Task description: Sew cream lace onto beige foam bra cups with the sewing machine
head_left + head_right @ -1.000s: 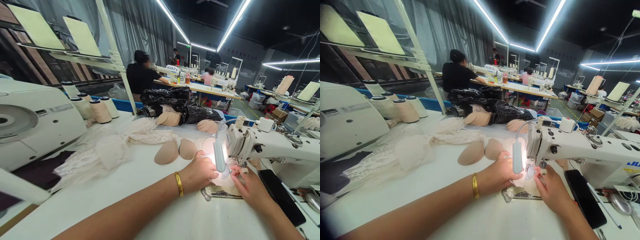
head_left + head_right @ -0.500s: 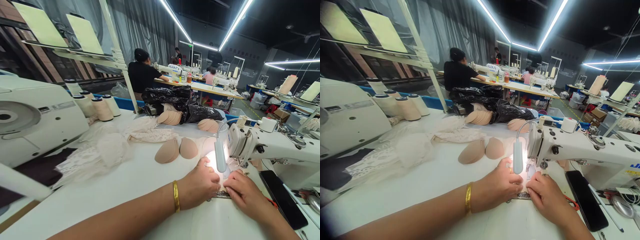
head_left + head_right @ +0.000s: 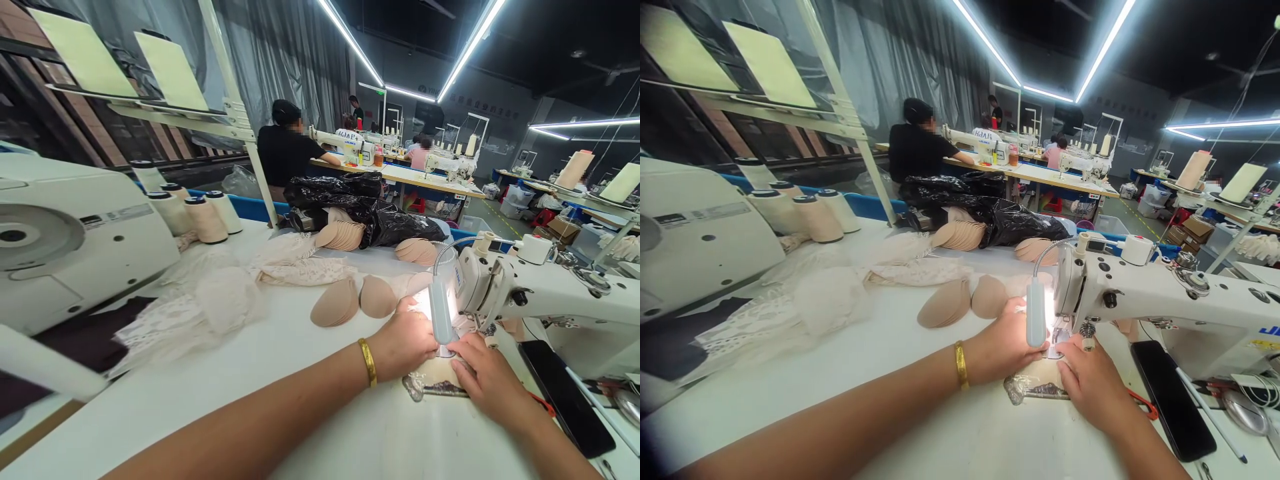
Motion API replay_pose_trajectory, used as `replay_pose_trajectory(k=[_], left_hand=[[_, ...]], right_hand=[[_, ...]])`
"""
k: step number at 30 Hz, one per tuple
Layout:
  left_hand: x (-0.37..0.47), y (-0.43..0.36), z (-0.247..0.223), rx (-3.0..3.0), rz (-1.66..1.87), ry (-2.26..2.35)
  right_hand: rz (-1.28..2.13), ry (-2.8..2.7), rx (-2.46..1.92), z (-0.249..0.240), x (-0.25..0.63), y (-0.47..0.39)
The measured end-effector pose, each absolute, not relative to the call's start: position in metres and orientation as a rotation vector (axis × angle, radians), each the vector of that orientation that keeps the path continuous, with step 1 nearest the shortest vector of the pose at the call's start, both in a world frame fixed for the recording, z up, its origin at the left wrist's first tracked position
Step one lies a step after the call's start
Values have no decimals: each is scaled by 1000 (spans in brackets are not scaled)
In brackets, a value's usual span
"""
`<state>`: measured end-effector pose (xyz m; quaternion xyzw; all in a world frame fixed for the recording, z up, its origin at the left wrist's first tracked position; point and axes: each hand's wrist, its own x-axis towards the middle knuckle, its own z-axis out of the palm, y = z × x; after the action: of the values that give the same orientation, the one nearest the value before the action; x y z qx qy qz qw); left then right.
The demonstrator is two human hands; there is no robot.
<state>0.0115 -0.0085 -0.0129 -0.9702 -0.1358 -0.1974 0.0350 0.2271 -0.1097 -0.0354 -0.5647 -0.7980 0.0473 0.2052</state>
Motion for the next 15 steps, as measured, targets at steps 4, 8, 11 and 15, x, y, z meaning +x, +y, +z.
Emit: replay_pose_trajectory(k=[4,8,11,15], left_hand=[[9,1,-3,-2967,-601,-691],[-3,21,1,-2698,-723,-1182],[-11,29,-4,-2846,-588,-999],[-9,24,-8,-3018,-420,-732]], right_hand=[[102,-2235,-1626,-35,226,-111],[111,-2240,-1666,-34,225,-112],[126,-2238,-1690,-35,225,-112],[135,-2233,-1686,-33,224,-113]])
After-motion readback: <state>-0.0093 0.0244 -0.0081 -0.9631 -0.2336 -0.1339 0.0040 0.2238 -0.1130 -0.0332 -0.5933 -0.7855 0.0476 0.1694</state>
